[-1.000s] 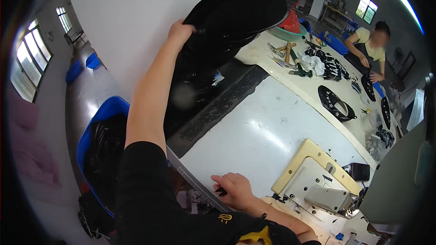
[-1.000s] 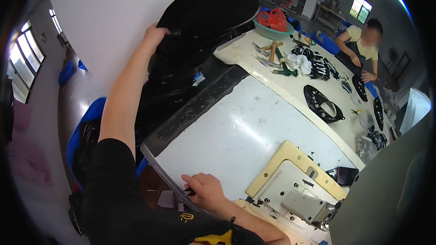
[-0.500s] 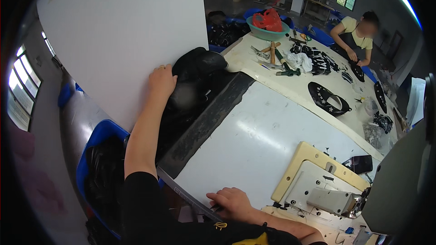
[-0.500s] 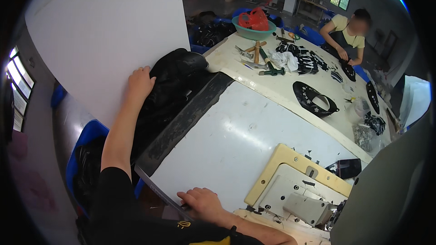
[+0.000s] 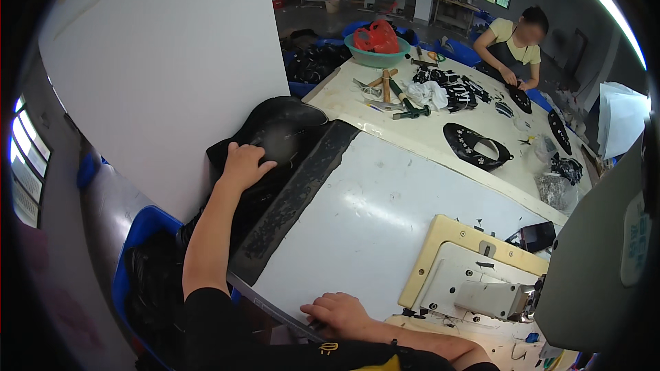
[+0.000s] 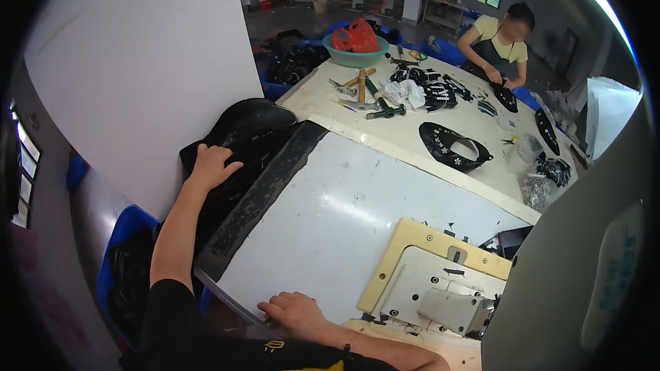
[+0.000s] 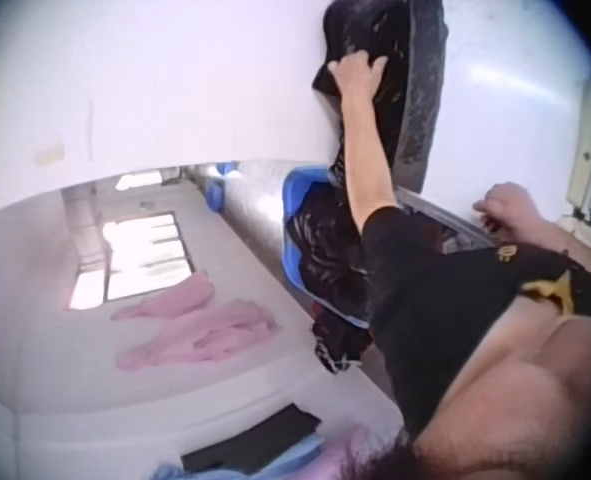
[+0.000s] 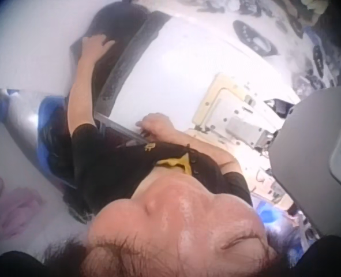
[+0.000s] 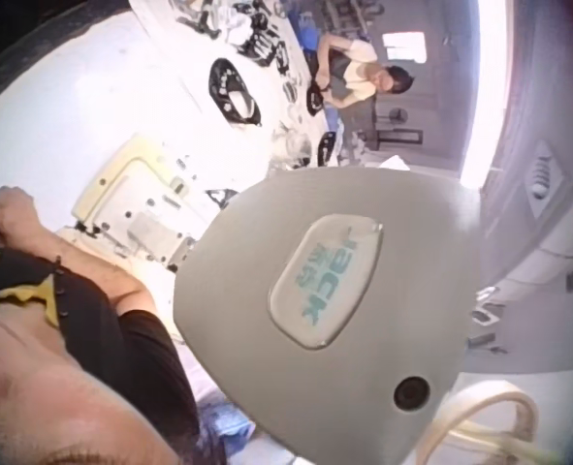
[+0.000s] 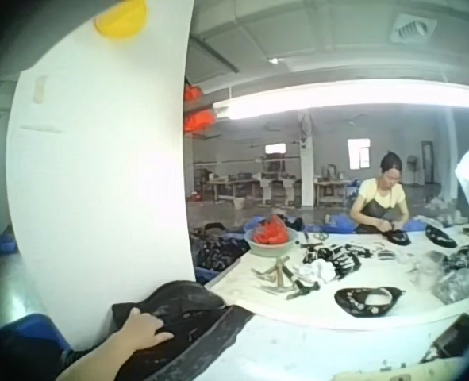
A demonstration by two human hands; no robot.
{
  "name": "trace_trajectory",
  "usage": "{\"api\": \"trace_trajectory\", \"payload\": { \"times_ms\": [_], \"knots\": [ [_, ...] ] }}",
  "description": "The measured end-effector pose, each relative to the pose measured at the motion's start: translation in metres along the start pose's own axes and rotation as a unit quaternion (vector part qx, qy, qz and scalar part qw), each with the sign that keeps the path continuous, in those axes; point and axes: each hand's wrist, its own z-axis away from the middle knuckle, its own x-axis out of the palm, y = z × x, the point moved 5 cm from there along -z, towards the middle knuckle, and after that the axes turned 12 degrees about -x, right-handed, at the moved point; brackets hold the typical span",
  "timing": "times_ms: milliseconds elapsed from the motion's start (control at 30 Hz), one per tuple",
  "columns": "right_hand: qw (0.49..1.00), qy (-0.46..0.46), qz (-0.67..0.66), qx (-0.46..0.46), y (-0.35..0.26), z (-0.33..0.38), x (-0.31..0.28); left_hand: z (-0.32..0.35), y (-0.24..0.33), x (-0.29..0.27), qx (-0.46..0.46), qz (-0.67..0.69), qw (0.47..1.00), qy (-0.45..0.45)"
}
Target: The person sews black shoe parts using a sewing machine. They repeatedly pick up shoe components from a blue bin, align them under the machine's needle, and sew them. Another person is visible working at a nearby table.
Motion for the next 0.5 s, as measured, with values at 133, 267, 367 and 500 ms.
{"api": "trace_trajectory", "payload": {
  "times_ms": [133, 267, 367, 500],
  "knots": [
    [1.000, -0.010, 0.012, 0.021, 0.002, 0.000, 0.006, 0.034, -0.011, -0.006, -0.010, -0.037, 0.999, 0.030],
    [0.999, -0.016, 0.025, 0.018, -0.003, -0.001, 0.003, 0.015, 0.009, 0.003, 0.002, -0.107, 0.992, -0.067],
    [1.000, -0.018, 0.018, 0.015, -0.004, -0.003, 0.000, -0.002, 0.025, 0.015, 0.008, -0.159, 0.979, -0.125],
    [1.000, 0.018, 0.005, 0.005, -0.003, 0.000, 0.000, -0.002, 0.045, 0.008, -0.074, -0.067, 0.994, -0.040]
  ]
}}
